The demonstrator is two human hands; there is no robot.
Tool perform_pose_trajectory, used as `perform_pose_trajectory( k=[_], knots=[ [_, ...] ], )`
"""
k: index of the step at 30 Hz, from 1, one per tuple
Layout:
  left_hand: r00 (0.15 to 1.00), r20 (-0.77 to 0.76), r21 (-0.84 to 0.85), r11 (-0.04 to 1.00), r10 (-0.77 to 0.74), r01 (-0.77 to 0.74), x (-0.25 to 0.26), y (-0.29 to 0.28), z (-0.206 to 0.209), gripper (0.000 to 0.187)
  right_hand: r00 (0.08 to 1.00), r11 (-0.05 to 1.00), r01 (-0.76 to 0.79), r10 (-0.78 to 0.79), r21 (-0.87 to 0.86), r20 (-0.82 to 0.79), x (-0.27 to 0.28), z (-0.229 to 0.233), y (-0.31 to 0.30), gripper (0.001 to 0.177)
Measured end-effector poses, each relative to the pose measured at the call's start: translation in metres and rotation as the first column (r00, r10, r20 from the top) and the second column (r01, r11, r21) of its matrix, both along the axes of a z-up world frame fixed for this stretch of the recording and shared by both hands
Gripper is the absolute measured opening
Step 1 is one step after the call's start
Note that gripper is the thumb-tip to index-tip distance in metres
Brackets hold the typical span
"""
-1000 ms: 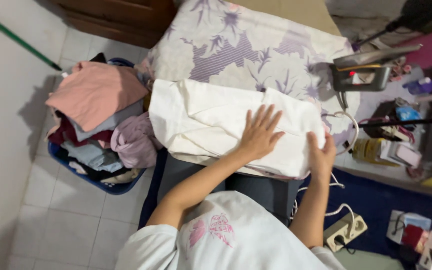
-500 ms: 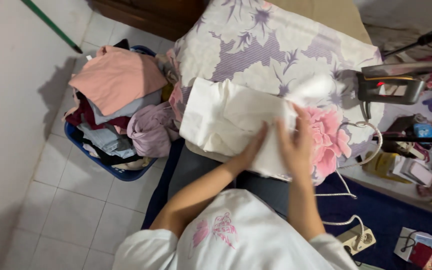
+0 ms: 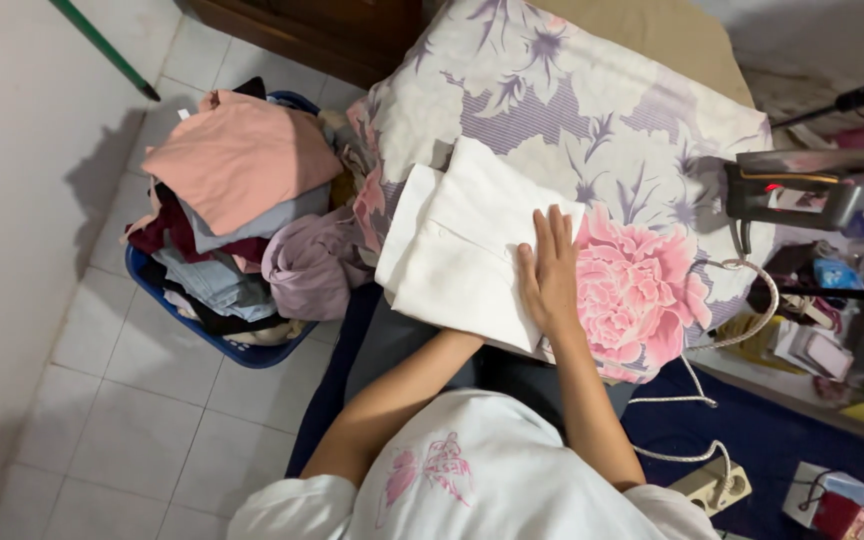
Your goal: Ironing and folding clothes on an ironing board.
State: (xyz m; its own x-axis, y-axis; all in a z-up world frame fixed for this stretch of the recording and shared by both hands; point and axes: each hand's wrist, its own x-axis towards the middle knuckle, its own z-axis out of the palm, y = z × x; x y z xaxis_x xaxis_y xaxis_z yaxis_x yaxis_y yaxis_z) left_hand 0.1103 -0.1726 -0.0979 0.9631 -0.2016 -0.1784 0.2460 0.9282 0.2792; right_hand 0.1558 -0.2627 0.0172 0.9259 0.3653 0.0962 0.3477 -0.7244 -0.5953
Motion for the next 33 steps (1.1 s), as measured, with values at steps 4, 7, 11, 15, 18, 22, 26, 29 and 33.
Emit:
perform_pose_trajectory(
  k=[4, 7, 11, 15, 18, 22, 26, 29, 33],
  knots=[
    [0.997, -0.076, -0.143, 0.989, 0.019, -0.030, -0.014, 0.001, 0.005, 0.063, 0.999, 0.997, 0.026, -0.029, 0.066, 0.041, -0.008, -0.003, 0.008, 0.056],
    [0.990, -0.139, -0.278, 0.959, 0.019, -0.057, -0.031, 0.008, 0.025, 0.065, 0.998, 0.999, 0.045, -0.044, -0.029, 0.043, -0.005, -0.008, 0.004, 0.058],
    [0.977, -0.178, -0.464, 0.885, -0.115, 0.020, -0.076, 0.042, 0.034, 0.065, 0.985, 0.994, 0.103, -0.099, -0.024, 0.141, -0.004, -0.002, 0.002, 0.064],
    [0.858, -0.066, -0.037, 0.861, -0.509, 0.507, -0.090, 0.089, 0.098, 0.051, 0.928, 0.923, 0.328, -0.355, 0.203, 0.111, -0.002, -0.013, -0.022, 0.058],
    [0.844, -0.064, 0.132, 0.834, -0.533, 0.536, -0.060, 0.097, 0.172, 0.044, 0.871, 0.873, 0.478, -0.456, 0.101, -0.181, 0.000, 0.000, -0.038, 0.053],
    [0.905, 0.112, 0.814, 0.561, -0.411, 0.154, 0.022, 0.063, 0.132, 0.038, 0.829, 0.877, 0.472, -0.410, 0.084, -0.381, -0.018, -0.012, -0.051, 0.059],
    [0.777, 0.387, 0.802, -0.234, -0.496, -0.549, 0.118, 0.025, 0.073, 0.048, 0.788, 0.836, 0.513, -0.367, 0.197, -0.494, -0.036, -0.039, -0.054, 0.059],
    [0.716, 0.236, 0.720, -0.376, -0.657, -0.583, 0.159, 0.010, 0.070, 0.059, 0.734, 0.798, 0.534, -0.272, 0.280, -0.623, -0.040, -0.054, -0.061, 0.052],
    [0.604, -0.310, 0.756, -0.576, -0.734, -0.311, 0.204, 0.002, 0.038, 0.066, 0.698, 0.741, 0.530, -0.105, 0.412, -0.708, -0.041, -0.051, -0.063, 0.041]
  ],
)
